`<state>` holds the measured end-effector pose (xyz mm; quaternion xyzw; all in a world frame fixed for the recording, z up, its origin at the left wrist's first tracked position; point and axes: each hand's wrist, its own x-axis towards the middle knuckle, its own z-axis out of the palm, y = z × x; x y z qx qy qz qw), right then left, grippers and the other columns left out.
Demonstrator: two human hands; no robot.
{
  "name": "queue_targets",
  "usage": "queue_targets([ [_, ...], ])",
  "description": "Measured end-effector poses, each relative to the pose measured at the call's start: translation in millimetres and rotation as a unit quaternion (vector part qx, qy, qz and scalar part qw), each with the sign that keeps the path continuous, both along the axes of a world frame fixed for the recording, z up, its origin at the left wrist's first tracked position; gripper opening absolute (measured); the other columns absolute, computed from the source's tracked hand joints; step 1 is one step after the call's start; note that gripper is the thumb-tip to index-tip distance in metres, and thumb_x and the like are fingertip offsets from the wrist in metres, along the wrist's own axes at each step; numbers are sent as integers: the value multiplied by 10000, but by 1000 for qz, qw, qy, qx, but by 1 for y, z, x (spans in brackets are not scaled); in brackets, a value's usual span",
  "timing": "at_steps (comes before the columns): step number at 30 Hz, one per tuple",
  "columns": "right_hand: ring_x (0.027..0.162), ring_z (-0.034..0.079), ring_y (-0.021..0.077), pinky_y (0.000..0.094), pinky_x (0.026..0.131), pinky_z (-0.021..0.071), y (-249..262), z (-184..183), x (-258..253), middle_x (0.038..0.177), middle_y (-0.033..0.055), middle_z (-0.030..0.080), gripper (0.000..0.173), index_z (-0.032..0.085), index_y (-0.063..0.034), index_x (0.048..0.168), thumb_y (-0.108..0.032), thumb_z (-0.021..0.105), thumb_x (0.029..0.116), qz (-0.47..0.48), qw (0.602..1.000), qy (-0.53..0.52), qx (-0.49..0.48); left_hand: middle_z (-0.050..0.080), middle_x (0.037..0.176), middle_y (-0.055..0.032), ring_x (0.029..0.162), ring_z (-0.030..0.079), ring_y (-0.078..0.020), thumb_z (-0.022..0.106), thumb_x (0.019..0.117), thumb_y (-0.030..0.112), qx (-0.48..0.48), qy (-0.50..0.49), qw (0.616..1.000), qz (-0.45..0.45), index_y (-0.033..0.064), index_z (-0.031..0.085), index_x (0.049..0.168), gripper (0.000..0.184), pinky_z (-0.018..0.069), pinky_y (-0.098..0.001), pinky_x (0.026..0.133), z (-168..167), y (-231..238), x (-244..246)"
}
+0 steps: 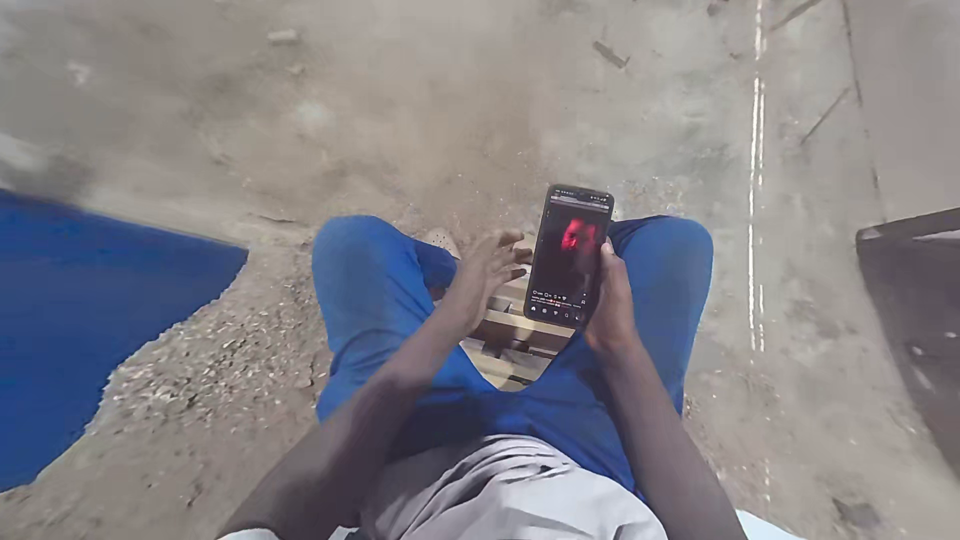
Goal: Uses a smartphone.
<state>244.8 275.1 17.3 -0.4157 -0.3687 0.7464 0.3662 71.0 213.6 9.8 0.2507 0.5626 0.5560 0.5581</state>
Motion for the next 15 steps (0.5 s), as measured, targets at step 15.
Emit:
queue_targets([
  [15, 1154, 614, 95, 336, 930, 556, -5, -11, -24, 1328, -23, 589, 635, 334, -301, 1536, -252, 449, 914, 120, 990, -62, -44, 698, 1116, -62, 1038, 685, -176, 112, 1054, 614, -109, -244, 963, -33, 169, 547, 1351, 690, 585, -377, 882, -30, -12, 11],
])
